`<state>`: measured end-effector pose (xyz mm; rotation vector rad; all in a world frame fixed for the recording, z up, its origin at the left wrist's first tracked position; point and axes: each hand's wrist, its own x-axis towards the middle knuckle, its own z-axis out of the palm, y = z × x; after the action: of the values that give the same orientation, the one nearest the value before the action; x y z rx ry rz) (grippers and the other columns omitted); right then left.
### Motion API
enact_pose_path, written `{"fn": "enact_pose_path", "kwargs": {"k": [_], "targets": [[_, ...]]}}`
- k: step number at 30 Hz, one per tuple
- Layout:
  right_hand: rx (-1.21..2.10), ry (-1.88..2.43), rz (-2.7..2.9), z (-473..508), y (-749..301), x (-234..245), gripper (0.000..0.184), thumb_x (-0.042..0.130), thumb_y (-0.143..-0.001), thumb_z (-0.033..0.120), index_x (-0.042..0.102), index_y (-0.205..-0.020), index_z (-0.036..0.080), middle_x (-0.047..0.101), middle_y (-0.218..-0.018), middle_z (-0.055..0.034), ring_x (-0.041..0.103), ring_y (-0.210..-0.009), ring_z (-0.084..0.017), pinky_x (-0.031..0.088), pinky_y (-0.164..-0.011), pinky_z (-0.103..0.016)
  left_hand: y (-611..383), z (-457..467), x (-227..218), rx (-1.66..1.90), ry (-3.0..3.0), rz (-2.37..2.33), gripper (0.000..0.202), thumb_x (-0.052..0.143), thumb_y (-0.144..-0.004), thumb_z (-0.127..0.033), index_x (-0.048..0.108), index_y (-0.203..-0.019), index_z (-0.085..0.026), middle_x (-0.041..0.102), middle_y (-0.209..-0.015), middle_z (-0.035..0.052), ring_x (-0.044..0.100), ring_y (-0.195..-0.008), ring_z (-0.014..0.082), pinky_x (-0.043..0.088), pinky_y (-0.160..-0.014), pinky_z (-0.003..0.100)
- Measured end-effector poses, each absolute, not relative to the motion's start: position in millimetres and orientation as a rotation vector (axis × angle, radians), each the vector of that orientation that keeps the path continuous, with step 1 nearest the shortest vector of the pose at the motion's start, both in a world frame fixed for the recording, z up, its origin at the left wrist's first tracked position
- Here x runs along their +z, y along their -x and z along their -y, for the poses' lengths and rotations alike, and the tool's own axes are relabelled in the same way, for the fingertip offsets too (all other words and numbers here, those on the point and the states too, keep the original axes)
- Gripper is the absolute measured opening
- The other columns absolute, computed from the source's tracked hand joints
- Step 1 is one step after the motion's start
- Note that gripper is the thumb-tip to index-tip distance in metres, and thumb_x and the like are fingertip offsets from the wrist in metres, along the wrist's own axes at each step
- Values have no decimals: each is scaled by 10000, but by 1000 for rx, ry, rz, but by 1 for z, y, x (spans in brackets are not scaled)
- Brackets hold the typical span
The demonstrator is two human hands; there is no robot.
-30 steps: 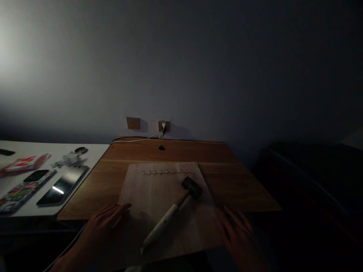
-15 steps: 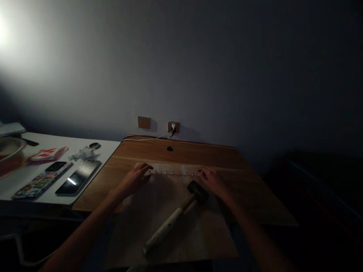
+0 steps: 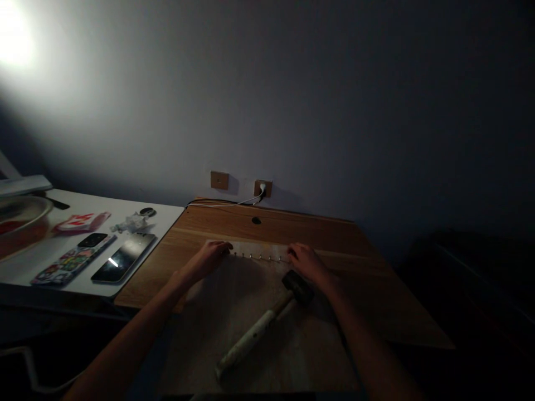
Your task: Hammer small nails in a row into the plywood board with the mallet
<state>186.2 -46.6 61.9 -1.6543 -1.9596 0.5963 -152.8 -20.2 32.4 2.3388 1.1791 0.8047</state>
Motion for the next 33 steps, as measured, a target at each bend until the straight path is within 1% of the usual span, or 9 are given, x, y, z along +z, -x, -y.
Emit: {"fn": "enact_pose_path", "kwargs": {"k": [3, 5, 9, 12, 16, 20, 23, 28, 33], "targets": [[707, 1513, 1734, 46, -189, 65, 186, 500, -829, 364, 596, -858, 207, 634, -802, -49, 603, -746, -188, 466, -677, -296, 150, 19, 37, 930, -2119, -1249, 159, 613, -836, -253, 686, -953, -174, 695, -783, 43, 602, -692, 146, 451, -683, 241], [780, 1428, 1605, 46, -190, 66, 284, 414, -850, 471, 548, -835, 221, 578, -709, -26, 568, -640, -175, 445, -569, -280, 146, 18, 40, 1076, -1854, -1240, 224, 669, -801, -365, 669, -905, -166, 640, -695, 13, 554, -626, 128, 437, -628, 228], [847, 1377, 1505, 44, -187, 68, 378, 330, -861, 565, 487, -765, 235, 528, -648, -13, 513, -564, -154, 402, -490, -261, 137, 17, 44, 1201, -1202, -1028, 331, 683, -763, -452, 629, -848, -137, 585, -693, 18, 543, -617, 108, 436, -589, 210], [823, 1488, 1544, 40, -180, 65, 397, 328, -884, 551, 529, -785, 223, 531, -618, 5, 465, -504, -136, 369, -472, -251, 135, 17, 43, 1133, -1051, -989, 322, 686, -748, -443, 595, -777, -136, 541, -667, 5, 481, -552, 81, 380, -519, 188], [705, 1690, 1721, 38, -170, 58, 214, 601, -796, 416, 605, -757, 207, 622, -674, -21, 582, -666, -172, 423, -642, -277, 136, 19, 39, 1005, -1372, -1142, 347, 634, -767, -484, 623, -792, -138, 438, -583, -52, 373, -488, 72, 258, -468, 187], [625, 1825, 1919, 41, -163, 57, 93, 682, -760, 281, 636, -719, 211, 722, -870, -96, 642, -932, -242, 421, -801, -313, 134, 19, 37, 804, -1972, -1369, 249, 641, -757, -358, 709, -898, -164, 446, -542, -54, 429, -526, 106, 282, -522, 214], [617, 1864, 1985, 40, -160, 61, 90, 668, -762, 229, 625, -684, 215, 732, -892, -110, 651, -967, -257, 417, -826, -325, 131, 22, 39, 613, -2205, -1449, 219, 598, -776, -218, 738, -942, -188, 555, -597, -11, 524, -585, 132, 331, -575, 231], [685, 1729, 1894, 34, -155, 71, 85, 607, -756, 277, 592, -699, 217, 664, -737, -51, 627, -798, -209, 428, -722, -297, 126, 26, 43, 554, -2365, -1471, 129, 593, -835, -205, 708, -893, -197, 663, -746, 53, 604, -703, 181, 375, -638, 254], [856, 1549, 1738, 34, -152, 82, 310, 328, -873, 428, 550, -804, 222, 533, -592, 8, 476, -505, -147, 374, -465, -244, 113, 19, 45, 846, -1935, -1370, 181, 589, -818, -354, 555, -743, -192, 511, -621, -10, 471, -579, 127, 324, -549, 220]]}}
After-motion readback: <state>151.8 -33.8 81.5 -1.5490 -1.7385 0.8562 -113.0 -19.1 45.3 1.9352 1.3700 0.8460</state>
